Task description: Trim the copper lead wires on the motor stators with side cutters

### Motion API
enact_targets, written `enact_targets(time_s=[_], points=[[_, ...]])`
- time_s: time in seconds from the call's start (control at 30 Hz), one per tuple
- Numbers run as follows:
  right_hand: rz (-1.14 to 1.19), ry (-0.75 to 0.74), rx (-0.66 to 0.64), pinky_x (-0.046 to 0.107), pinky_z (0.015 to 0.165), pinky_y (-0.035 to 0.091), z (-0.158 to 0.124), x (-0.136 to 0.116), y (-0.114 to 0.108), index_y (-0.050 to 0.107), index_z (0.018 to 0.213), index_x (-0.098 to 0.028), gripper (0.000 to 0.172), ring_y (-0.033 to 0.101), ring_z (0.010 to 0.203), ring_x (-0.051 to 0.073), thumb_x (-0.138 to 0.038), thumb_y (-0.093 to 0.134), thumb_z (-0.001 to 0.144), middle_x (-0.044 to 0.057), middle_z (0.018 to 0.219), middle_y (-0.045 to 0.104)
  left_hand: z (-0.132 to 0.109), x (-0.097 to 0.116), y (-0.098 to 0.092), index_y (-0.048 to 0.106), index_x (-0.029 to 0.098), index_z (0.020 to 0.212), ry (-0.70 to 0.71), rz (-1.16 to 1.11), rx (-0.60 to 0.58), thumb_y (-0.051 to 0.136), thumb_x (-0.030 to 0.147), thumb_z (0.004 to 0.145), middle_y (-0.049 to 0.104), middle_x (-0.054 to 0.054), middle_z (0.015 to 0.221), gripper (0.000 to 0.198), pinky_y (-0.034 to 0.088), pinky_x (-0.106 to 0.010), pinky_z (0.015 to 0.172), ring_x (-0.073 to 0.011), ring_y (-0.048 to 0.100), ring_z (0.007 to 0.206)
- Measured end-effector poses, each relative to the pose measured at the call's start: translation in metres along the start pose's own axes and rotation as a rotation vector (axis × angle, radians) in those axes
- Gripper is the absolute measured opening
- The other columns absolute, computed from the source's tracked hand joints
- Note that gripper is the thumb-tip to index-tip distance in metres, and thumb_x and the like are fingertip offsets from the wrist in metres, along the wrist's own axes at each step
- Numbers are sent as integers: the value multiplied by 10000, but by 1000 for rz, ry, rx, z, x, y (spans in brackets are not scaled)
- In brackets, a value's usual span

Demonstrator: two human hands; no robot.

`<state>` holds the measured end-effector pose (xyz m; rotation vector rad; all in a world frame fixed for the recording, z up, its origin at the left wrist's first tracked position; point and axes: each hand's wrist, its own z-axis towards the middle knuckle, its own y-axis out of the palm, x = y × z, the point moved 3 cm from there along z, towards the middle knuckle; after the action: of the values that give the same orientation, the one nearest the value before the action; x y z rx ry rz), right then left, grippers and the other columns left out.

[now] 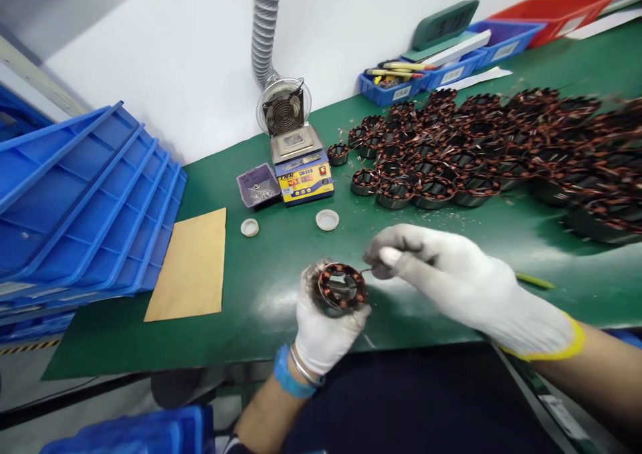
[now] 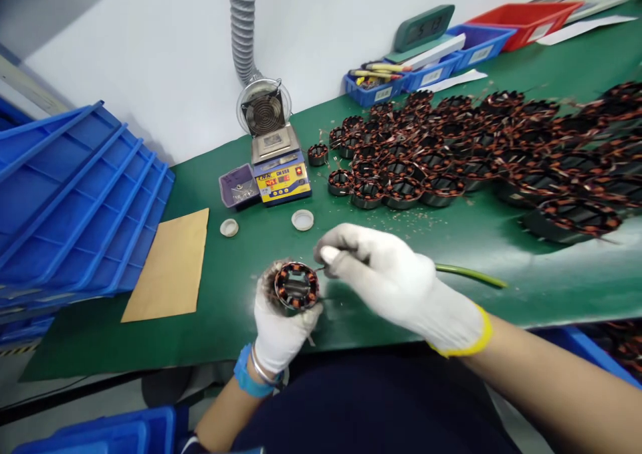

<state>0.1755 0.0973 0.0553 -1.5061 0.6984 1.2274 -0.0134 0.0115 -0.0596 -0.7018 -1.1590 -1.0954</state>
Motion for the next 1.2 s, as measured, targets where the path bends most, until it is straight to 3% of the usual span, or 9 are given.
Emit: enact_targets(time_s=[0.2, 0.33, 0.5, 0.67, 0.87, 0.97, 1.03, 1.1, 1.2], points=[[356, 306, 100, 269, 505, 507, -2, 35, -5, 744, 1122, -262, 658, 772, 797, 240, -717, 897, 672, 87, 970, 806, 3, 9, -15, 639, 304, 1344, 275, 241, 222, 1027, 286, 696, 720, -74, 1302, 755, 679, -393, 981, -264, 807, 1122], [342, 267, 34, 362, 760, 665, -4, 55, 0, 752, 1196, -254, 673, 792, 899, 262, -662, 911, 686, 104, 1083, 832, 9, 7, -15, 606, 299, 1295, 23, 101, 187, 1031, 412, 695, 744, -70, 1255, 745, 664, -393, 982, -254, 804, 1082], [258, 188, -33, 395, 740, 662, 2, 62, 26, 793, 1107, -236, 520, 789, 868, 273, -562, 882, 713, 102, 1075, 855, 9, 6, -13, 590, 306, 1246, -314, -108, 133, 1097, 434, 566, 749, -61, 1249, 858, 653, -433, 1018, -275, 801, 1081], [216, 76, -18, 372, 693, 627, 12, 43, 45, 776, 916, -212, 338, 747, 788, 247, -536, 805, 826, 65, 867, 805, 9, 13, -9, 600, 317, 1176, -372, -103, 64, 1110, 353, 564, 781, -42, 1192, 797, 641, -441, 1040, -287, 795, 1099], [311, -3, 361, 446, 905, 659, 13, 43, -1, 682, 936, -252, 323, 751, 845, 238, -574, 698, 959, 72, 919, 788, 7, 17, -10, 615, 287, 1202, -419, -149, 43, 1105, 510, 553, 770, -73, 1195, 843, 657, -455, 1013, -299, 799, 1086], [28, -54, 152, 499, 949, 678, -1, 52, 10, 748, 1122, -241, 371, 805, 1026, 324, -487, 816, 853, 132, 1137, 819, 8, 22, -4, 637, 285, 1237, -450, -231, 4, 1092, 545, 599, 790, -78, 1197, 826, 656, -466, 1026, -306, 795, 1092], [-173, -93, -4, 535, 966, 692, -14, 57, 35, 719, 1395, -230, 645, 806, 1162, 388, -392, 842, 783, 165, 1342, 794, 9, 24, 4, 635, 286, 1279, -462, -259, -7, 1079, 606, 596, 794, -95, 1250, 875, 641, -493, 1081, -337, 787, 1163], [-197, -87, -51, 549, 993, 699, -23, 62, 59, 612, 1568, -214, 824, 804, 1220, 395, -343, 812, 779, 178, 1436, 766, 8, 25, 12, 625, 281, 1345, -462, -237, -16, 1059, 664, 608, 768, -131, 1377, 937, 590, -515, 1186, -377, 750, 1310], [-88, -69, -51, 537, 1011, 703, -27, 64, 80, 580, 1578, -203, 811, 816, 1213, 368, -373, 790, 813, 169, 1412, 787, 7, 25, 17, 566, 265, 1512, -444, -166, -54, 978, 736, 722, 702, -178, 1541, 1007, 472, -538, 1324, -411, 647, 1499]])
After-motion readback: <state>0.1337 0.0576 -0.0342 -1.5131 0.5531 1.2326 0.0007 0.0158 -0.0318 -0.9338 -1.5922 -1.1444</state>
